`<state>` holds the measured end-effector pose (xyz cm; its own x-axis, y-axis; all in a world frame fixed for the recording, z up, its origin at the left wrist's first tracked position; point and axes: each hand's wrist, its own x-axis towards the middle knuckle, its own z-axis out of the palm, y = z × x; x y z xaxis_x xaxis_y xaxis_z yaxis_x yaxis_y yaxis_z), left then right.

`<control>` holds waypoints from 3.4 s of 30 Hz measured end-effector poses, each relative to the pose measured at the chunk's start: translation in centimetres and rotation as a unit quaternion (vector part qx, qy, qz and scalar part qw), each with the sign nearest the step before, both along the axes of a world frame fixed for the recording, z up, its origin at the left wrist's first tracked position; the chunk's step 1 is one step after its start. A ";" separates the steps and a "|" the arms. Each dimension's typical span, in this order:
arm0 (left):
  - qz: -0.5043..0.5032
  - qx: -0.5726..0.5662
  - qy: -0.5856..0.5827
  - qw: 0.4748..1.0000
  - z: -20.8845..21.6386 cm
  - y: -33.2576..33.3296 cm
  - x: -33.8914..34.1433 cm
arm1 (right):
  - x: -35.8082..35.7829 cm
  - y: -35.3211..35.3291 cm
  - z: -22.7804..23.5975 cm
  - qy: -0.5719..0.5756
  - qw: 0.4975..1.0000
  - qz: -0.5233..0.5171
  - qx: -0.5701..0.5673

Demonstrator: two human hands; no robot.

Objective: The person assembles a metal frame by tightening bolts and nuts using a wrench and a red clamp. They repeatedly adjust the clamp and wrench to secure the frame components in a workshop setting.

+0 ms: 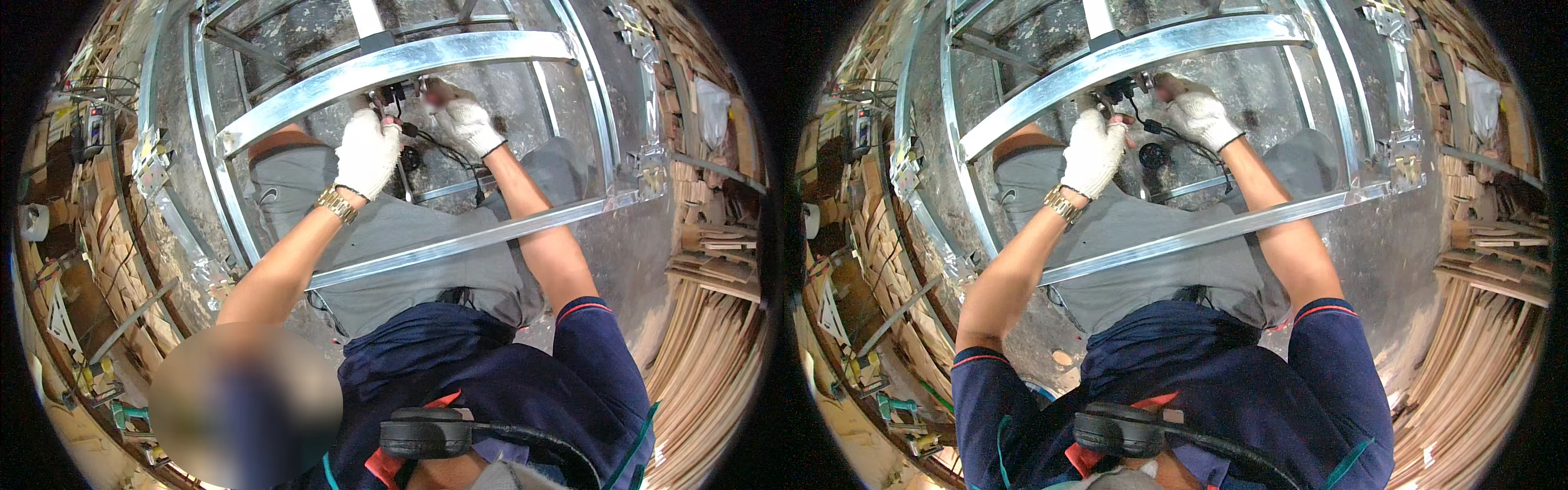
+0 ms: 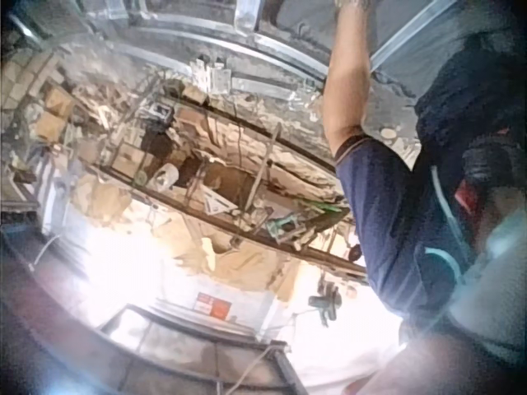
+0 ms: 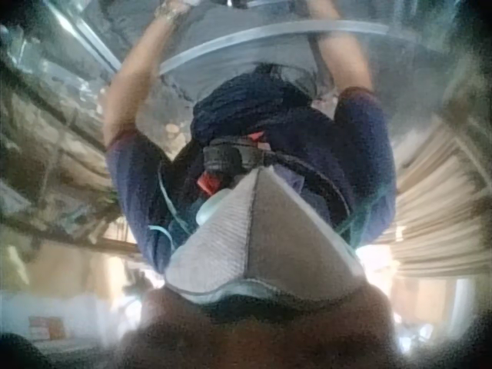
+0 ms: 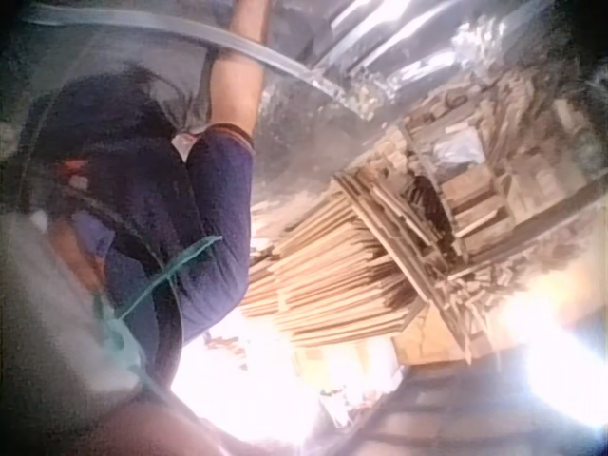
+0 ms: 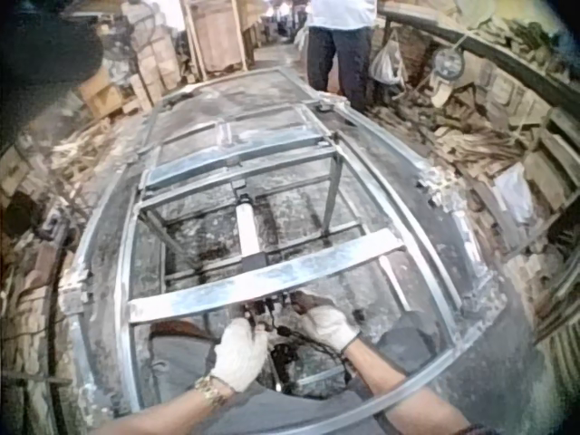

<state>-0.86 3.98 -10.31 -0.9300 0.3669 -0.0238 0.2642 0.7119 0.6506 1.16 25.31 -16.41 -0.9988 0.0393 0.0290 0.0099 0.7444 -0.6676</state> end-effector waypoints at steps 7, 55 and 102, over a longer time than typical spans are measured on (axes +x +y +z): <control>0.051 0.023 -0.007 0.998 2.3 0.7 1.4 | 0.1 -1.0 2.6 -0.015 0.998 0.002 -0.065; 0.105 0.304 -0.097 0.942 0.7 1.6 2.7 | 5.2 -5.4 5.6 -0.016 0.958 -0.154 -0.242; 0.152 0.189 -0.043 0.969 1.4 1.8 3.0 | 0.1 -1.3 -0.4 0.033 0.998 -0.026 -0.053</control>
<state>2.15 5.79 -8.89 -0.9970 0.0732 -0.0236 0.0124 0.4552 0.8903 1.24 23.98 -16.83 -0.9914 0.0971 0.0875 -0.0002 0.6685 -0.7437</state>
